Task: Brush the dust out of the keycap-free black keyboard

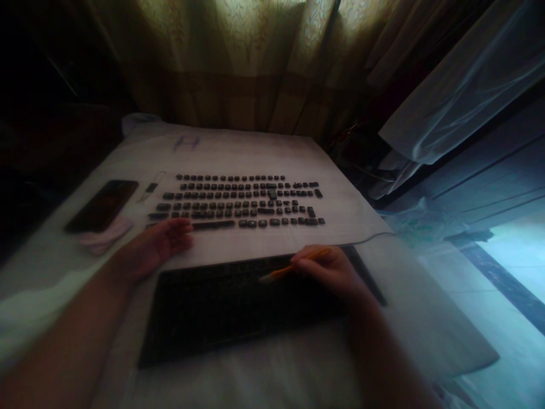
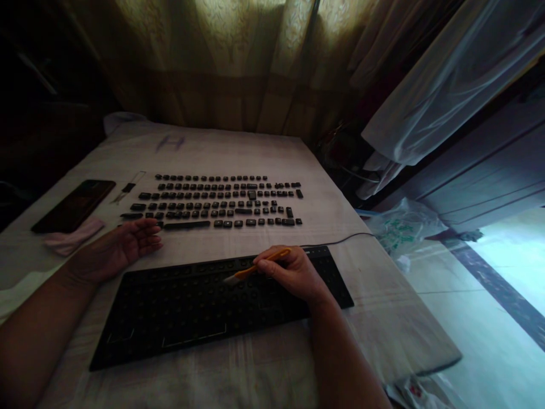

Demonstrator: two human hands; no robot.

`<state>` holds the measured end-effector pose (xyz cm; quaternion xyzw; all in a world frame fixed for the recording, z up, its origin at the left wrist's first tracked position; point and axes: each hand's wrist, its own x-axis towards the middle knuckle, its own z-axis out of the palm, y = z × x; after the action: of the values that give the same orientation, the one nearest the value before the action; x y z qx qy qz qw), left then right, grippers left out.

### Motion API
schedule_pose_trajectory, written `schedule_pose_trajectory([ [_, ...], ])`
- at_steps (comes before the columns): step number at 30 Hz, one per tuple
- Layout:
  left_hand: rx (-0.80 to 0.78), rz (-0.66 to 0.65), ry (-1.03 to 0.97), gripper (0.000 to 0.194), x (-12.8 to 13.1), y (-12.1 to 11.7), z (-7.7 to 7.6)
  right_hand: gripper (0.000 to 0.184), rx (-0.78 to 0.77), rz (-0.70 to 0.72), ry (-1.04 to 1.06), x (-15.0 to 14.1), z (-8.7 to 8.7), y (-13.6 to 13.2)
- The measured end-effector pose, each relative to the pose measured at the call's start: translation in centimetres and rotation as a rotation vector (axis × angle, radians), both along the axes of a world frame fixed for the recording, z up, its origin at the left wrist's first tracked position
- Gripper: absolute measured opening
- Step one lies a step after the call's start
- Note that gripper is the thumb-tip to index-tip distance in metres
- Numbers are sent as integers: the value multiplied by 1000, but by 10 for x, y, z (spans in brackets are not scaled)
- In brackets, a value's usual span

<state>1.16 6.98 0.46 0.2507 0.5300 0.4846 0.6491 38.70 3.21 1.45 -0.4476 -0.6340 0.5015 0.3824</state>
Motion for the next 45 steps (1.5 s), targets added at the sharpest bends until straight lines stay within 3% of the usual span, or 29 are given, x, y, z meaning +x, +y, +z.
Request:
schedule_pose_trajectory([
  [5, -16, 28, 6, 18, 2, -1, 2, 14, 18, 76, -35, -1, -4, 3],
  [15, -27, 36, -5, 21, 2, -1, 3, 13, -84, 98, -21, -1, -5, 1],
  [23, 5, 7, -14, 17, -1, -2, 0, 11, -93, -26, 45, 3, -1, -1],
  [37, 16, 12, -17, 14, 1, -1, 0, 11, -79, 102, -101, 1, 1, 3],
  [45, 2, 21, -6, 15, 3, -2, 3, 8, -126, 85, 11, -3, 1, 1],
])
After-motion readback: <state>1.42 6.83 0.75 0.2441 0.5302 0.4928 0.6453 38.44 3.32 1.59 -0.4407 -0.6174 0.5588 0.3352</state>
